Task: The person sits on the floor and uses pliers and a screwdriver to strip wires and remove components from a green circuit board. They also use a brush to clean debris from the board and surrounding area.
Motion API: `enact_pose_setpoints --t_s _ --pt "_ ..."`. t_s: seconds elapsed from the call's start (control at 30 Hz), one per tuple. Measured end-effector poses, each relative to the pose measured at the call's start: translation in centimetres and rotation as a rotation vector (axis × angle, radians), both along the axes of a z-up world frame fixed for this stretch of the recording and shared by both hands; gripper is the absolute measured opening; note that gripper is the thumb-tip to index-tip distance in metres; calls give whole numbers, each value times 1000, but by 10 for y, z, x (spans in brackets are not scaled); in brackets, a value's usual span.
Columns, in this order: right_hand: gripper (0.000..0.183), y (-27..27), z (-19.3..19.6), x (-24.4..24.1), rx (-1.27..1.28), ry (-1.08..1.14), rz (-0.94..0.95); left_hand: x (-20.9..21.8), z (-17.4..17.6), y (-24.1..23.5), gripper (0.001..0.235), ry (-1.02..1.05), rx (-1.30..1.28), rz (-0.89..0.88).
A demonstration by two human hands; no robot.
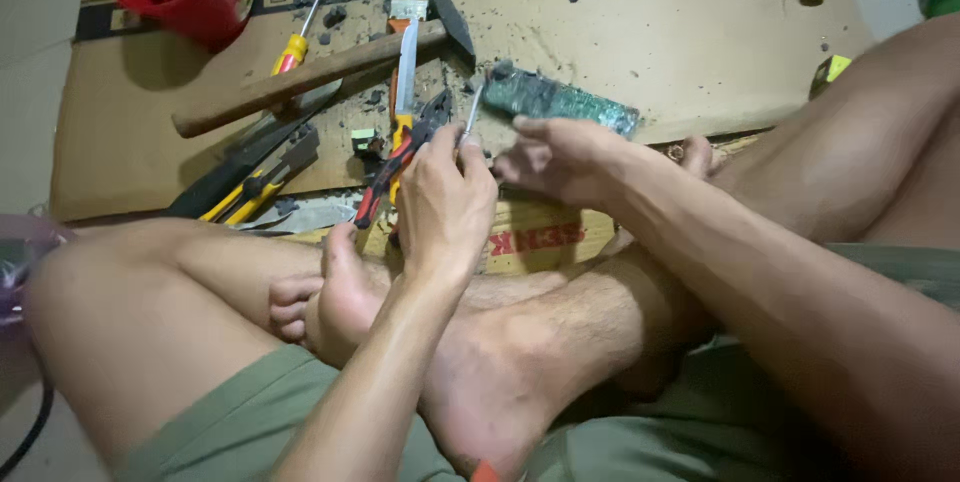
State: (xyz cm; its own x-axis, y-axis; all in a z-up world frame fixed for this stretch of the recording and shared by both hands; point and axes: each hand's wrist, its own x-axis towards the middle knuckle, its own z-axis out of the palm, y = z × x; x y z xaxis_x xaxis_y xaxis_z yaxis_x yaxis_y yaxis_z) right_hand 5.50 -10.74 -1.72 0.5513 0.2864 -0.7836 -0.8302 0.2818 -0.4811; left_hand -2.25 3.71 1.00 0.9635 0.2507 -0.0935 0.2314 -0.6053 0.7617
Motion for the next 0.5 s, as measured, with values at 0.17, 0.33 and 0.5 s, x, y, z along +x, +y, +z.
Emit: enact_pose_setpoints --t_s 0.17,0.33,0.5 --pt "34 -1 24 -22 -951 -621 654 -10 10 4 41 57 85 -78" --pt "63 -25 -18 25 -1546 -1233 725 -3 6 -1 46 172 201 -148" --pt "41 -35 -30 43 -1261 -1046 812 11 -6 2 29 51 291 -258"
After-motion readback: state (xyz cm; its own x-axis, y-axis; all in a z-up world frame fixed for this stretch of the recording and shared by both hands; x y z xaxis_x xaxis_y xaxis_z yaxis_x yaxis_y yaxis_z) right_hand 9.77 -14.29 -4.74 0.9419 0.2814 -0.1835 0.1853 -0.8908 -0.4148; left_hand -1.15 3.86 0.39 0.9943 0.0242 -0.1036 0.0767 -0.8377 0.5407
